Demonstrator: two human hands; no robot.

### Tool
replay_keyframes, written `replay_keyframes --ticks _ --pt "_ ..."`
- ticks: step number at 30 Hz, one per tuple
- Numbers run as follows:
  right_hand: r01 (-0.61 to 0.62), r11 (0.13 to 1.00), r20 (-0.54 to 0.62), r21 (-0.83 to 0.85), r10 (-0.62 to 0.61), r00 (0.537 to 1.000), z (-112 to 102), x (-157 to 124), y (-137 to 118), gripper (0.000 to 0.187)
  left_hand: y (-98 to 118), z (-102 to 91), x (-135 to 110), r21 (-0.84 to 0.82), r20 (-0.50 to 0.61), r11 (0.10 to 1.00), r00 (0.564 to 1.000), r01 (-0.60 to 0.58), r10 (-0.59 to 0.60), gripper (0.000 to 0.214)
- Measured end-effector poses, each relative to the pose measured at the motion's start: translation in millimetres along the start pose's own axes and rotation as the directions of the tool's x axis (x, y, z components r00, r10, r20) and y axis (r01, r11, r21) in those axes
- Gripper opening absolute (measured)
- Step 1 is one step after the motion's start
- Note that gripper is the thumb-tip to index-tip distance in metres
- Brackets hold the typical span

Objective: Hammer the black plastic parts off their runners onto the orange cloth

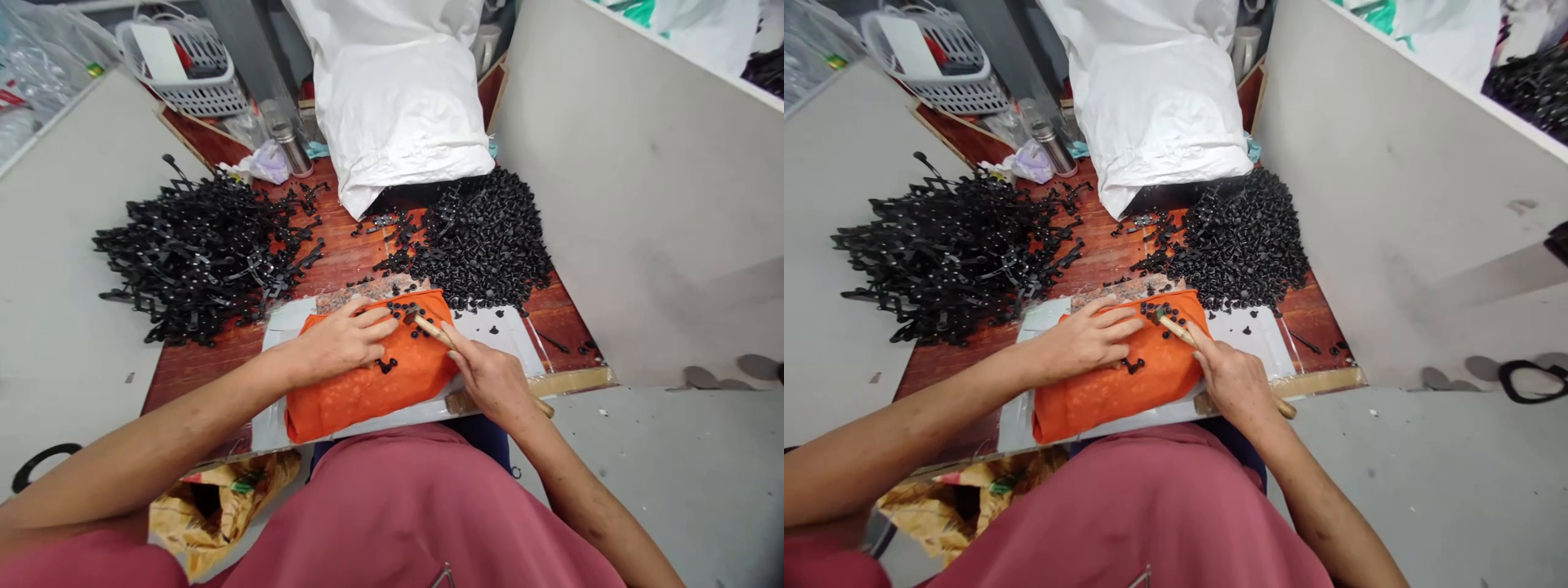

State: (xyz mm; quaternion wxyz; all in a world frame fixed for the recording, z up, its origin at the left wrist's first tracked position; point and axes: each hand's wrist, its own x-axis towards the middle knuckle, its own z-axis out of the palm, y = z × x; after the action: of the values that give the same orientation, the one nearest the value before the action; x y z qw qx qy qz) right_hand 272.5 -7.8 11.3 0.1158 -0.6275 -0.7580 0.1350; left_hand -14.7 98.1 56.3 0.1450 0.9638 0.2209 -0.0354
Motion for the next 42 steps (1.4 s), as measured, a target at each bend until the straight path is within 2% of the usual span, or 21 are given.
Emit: replay_keyframes --ticks 2,4,5,7,8,9,10,14,16,22,25,28,34,36,40,42 --pt "-0.039 0.988 -0.082 0.148 0.052 0.995 -4.2 -7.1 5.5 0.053 1.5 -2.6 -11.5 0.021 -0.060 0.995 0.994 0.093 -0.092 0.019" --pt "-0.072 0.961 -0.130 0.268 0.110 0.985 -5.6 -13.5 10.4 0.052 0.7 -1.1 -19.1 0.014 -0.125 0.966 0.959 0.259 -0.255 0.021" --pt "-0.077 0.950 -0.132 0.304 0.122 0.984 -5.1 -16.0 11.9 0.051 -0.3 1.6 -20.5 -0.015 -0.159 0.933 0.921 0.359 -0.356 0.022" --pt "-0.076 0.939 -0.107 0.334 0.118 0.987 -2.0 -19.2 12.3 0.050 -2.9 10.2 -18.2 -0.133 -0.208 0.835 0.809 0.534 -0.550 0.033" --pt "-0.075 0.939 -0.087 0.334 0.110 0.990 0.1 -20.2 11.3 0.050 -4.1 15.2 -15.0 -0.204 -0.219 0.787 0.757 0.582 -0.616 0.043" --pt "-0.074 0.942 -0.066 0.328 0.102 0.993 2.1 -20.9 9.9 0.050 -5.1 19.9 -10.9 -0.266 -0.222 0.754 0.723 0.601 -0.655 0.051" --pt "-0.075 0.945 -0.048 0.318 0.095 0.994 3.9 -21.5 8.4 0.049 -5.8 24.1 -6.4 -0.313 -0.215 0.739 0.713 0.597 -0.667 0.056" --pt "-0.085 0.955 -0.034 0.285 0.098 0.995 8.3 -24.5 5.7 0.049 -7.8 33.6 9.1 -0.364 -0.160 0.765 0.773 0.532 -0.613 0.048" --pt "-0.099 0.956 -0.043 0.277 0.115 0.992 10.0 -26.5 7.3 0.049 -9.7 36.0 13.5 -0.379 -0.151 0.764 0.779 0.523 -0.609 0.044" --pt "-0.114 0.947 -0.048 0.302 0.135 0.990 14.6 -29.6 10.4 0.051 -17.3 43.8 22.2 -0.441 -0.235 0.714 0.698 0.544 -0.677 0.039" --pt "-0.112 0.952 -0.024 0.286 0.124 0.992 12.4 -22.9 5.2 0.049 -19.9 45.5 24.1 -0.481 -0.225 0.702 0.701 0.524 -0.677 0.035" --pt "-0.087 0.976 -0.014 0.200 0.091 0.996 8.1 -5.2 -4.4 0.050 -21.0 45.5 20.0 -0.524 -0.212 0.688 0.705 0.502 -0.676 0.035" --pt "-0.063 0.996 0.031 -0.063 0.065 0.997 5.5 40.4 -21.4 0.050 -15.1 47.5 -3.6 -0.662 -0.150 0.536 0.608 0.524 -0.780 0.037" --pt "-0.065 0.991 0.044 -0.117 0.071 0.997 5.9 48.8 -23.7 0.049 -11.0 48.7 -12.0 -0.731 -0.115 0.481 0.608 0.484 -0.786 0.037" --pt "-0.041 0.984 0.059 -0.176 0.052 0.997 3.1 53.5 -26.4 0.049 -4.5 51.5 -23.6 -0.845 -0.111 0.415 0.650 0.336 -0.752 0.030" --pt "-0.026 0.980 0.077 -0.197 0.042 0.996 -0.1 52.5 -28.3 0.049 -2.6 53.5 -26.4 -0.890 -0.134 0.373 0.632 0.263 -0.763 0.023"
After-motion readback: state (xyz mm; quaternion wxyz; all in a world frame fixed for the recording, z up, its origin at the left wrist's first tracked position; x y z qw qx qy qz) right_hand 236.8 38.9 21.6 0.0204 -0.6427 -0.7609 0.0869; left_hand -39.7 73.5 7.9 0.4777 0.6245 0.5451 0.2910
